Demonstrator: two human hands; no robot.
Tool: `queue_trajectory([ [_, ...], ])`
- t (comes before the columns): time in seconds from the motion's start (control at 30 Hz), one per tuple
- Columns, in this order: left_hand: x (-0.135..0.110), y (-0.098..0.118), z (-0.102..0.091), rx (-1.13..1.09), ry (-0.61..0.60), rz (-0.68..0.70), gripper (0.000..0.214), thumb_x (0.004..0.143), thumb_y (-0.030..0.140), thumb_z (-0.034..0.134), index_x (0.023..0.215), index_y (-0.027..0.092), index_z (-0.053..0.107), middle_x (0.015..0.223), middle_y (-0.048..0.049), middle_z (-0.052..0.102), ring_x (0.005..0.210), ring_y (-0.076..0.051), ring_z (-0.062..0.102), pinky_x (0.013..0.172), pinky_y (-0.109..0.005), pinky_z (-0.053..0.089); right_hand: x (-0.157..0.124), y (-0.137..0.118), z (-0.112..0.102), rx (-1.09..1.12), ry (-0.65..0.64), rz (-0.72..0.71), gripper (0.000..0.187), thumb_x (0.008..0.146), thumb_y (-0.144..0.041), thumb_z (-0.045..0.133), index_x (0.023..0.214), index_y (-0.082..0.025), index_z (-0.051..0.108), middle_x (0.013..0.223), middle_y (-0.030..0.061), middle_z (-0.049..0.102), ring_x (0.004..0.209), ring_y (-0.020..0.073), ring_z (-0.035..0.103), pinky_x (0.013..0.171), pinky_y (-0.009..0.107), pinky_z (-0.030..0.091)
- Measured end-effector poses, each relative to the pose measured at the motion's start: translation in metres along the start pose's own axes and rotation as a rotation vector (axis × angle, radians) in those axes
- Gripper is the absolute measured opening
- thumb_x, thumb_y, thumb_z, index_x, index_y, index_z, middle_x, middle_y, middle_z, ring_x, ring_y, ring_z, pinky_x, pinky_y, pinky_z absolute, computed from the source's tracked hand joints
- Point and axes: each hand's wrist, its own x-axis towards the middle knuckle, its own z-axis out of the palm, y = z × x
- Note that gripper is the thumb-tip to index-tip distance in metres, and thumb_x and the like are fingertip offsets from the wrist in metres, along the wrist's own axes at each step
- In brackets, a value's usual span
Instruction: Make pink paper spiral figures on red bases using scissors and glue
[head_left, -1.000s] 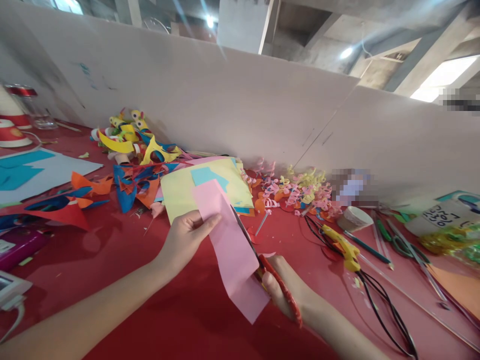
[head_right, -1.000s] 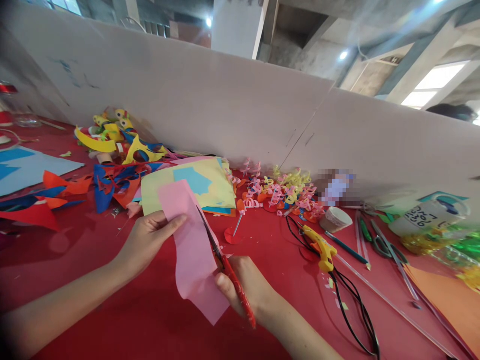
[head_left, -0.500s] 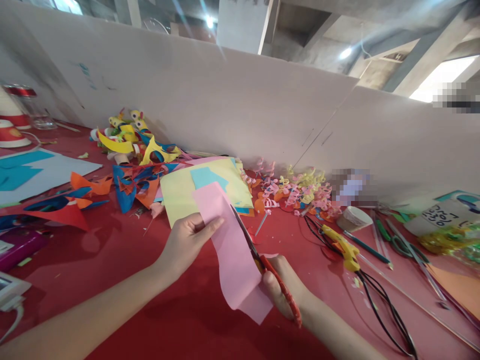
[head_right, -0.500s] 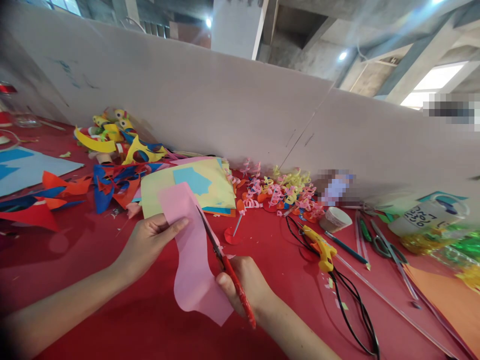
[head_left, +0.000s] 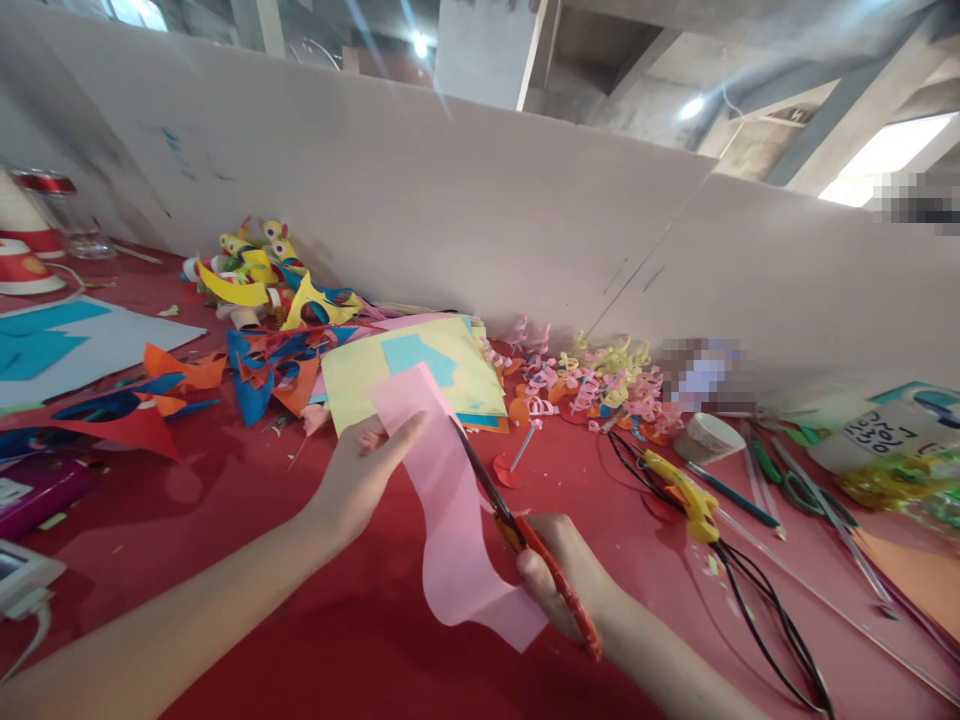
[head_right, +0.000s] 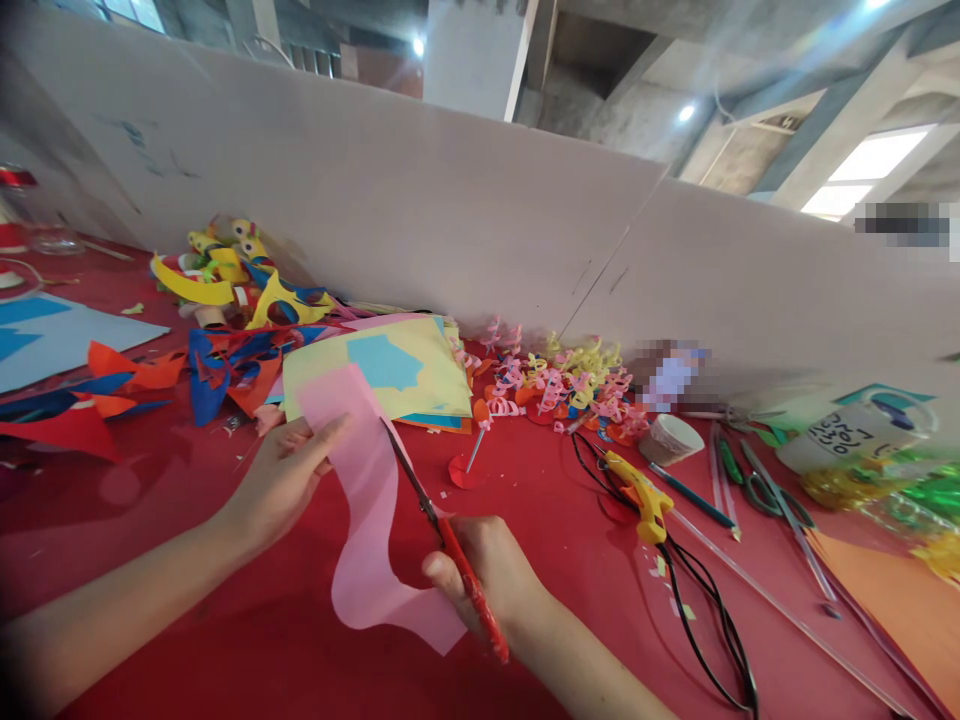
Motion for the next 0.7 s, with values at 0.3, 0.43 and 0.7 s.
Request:
queue_trajectory([
  [0.3, 0.000, -0.003, -0.003, 0.071, 0.030, -0.017, 0.024, 0.071, 0.042, 0.068, 0.073, 0.017, 0.072, 0.076, -0.0038, 0.071, 0.075, -0.021, 0.061, 0.062, -0.027, 0.047, -0.002, -0.012, -0.001, 0.020, -0.095, -0.074, 0.065, 0.075, -0.082, 0.018, 0.059, -0.020, 0.029, 0.055, -0.0039, 0.029, 0.050, 0.0088, 0.025, 0.045, 0.025, 0.019],
  [0.43, -0.004, -0.001, -0.002, 0.163, 0.020, -0.026, 0.027, 0.070, 0.043, 0.067, 0.065, 0.016, 0.071, 0.064, -0.0022, 0.067, 0.063, -0.018, 0.057, 0.053, -0.025, 0.043, -0.003, -0.012, -0.001, 0.023, -0.091, -0.089, 0.063, 0.078, -0.079, 0.018, 0.060, -0.020, 0.029, 0.057, -0.0041, 0.028, 0.051, 0.0086, 0.024, 0.045, 0.024, 0.019],
  [0.7, -0.011, 0.001, 0.003, 0.174, -0.015, -0.060, 0.027, 0.071, 0.042, 0.066, 0.065, 0.016, 0.069, 0.056, 0.0003, 0.059, 0.055, -0.013, 0.049, 0.047, -0.023, 0.036, -0.003, -0.014, 0.000, 0.028, -0.093, -0.078, 0.061, 0.080, -0.077, 0.017, 0.062, -0.020, 0.029, 0.058, -0.0043, 0.029, 0.050, 0.0084, 0.025, 0.045, 0.023, 0.019],
])
